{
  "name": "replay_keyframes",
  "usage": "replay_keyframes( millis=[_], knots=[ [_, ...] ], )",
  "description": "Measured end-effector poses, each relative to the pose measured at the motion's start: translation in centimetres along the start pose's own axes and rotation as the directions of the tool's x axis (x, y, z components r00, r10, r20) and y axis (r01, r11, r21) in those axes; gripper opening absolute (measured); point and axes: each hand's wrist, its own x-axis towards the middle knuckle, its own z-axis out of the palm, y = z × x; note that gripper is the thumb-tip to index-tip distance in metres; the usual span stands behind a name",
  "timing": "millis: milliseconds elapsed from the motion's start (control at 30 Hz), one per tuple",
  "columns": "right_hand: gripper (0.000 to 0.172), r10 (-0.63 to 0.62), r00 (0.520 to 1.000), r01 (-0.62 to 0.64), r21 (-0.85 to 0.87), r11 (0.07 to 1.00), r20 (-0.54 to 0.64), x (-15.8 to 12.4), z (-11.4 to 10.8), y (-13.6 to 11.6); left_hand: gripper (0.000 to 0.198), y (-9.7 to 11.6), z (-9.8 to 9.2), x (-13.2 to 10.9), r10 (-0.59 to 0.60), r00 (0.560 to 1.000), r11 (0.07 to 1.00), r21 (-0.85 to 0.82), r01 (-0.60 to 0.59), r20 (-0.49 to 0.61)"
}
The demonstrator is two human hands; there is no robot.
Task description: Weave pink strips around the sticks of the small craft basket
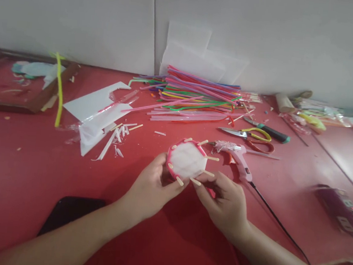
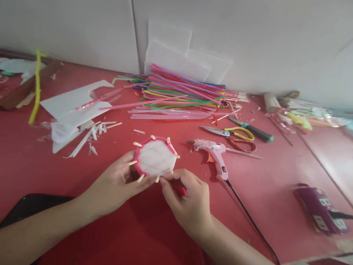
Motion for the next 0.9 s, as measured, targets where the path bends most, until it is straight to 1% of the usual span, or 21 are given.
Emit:
replay_keyframes(
  millis=[100, 167, 300, 367, 500, 667, 900],
  knots=[
    [0.007, -0.060, 0.998, 0.060, -0.053, 0.997, -0.013, 0.18, -0.09, -0.05, 0.048, -0.26, -0.11, 0.06, -0.005, 1.000, 1.000, 0.006, 0.005, 0.010],
    [0.008, -0.136, 0.990, 0.132, -0.111, 0.985, -0.027, 0.33, -0.24, -0.09, 0.049, -0.45, -0.24, 0.09, -0.012, 1.000, 1.000, 0.000, 0.012, 0.012],
    [0.012, -0.312, 0.950, 0.298, -0.216, 0.930, -0.034, 0.55, -0.62, -0.19, 0.045, -0.49, -0.36, 0.10, -0.022, 0.999, 0.998, -0.051, 0.025, 0.047],
    [0.014, -0.359, 0.933, 0.342, -0.247, 0.907, -0.026, 0.55, -0.72, -0.20, 0.042, -0.39, -0.32, 0.09, -0.030, 0.998, 0.998, -0.058, 0.034, 0.060],
    [0.017, -0.399, 0.917, 0.380, -0.291, 0.878, -0.009, 0.33, -0.61, -0.15, 0.040, -0.42, -0.20, 0.02, -0.043, 0.998, 0.997, -0.056, 0.046, 0.053],
    [0.021, -0.423, 0.906, 0.392, -0.328, 0.859, -0.024, 0.13, -0.39, -0.25, 0.037, -0.82, -0.11, -0.03, -0.023, 0.996, 0.996, -0.082, 0.030, 0.089],
    [0.020, -0.382, 0.920, 0.346, -0.281, 0.895, -0.085, 0.59, -0.35, -0.24, 0.037, 0.00, 0.12, -0.21, -0.032, 0.997, 0.994, -0.103, 0.039, 0.068]
  ],
)
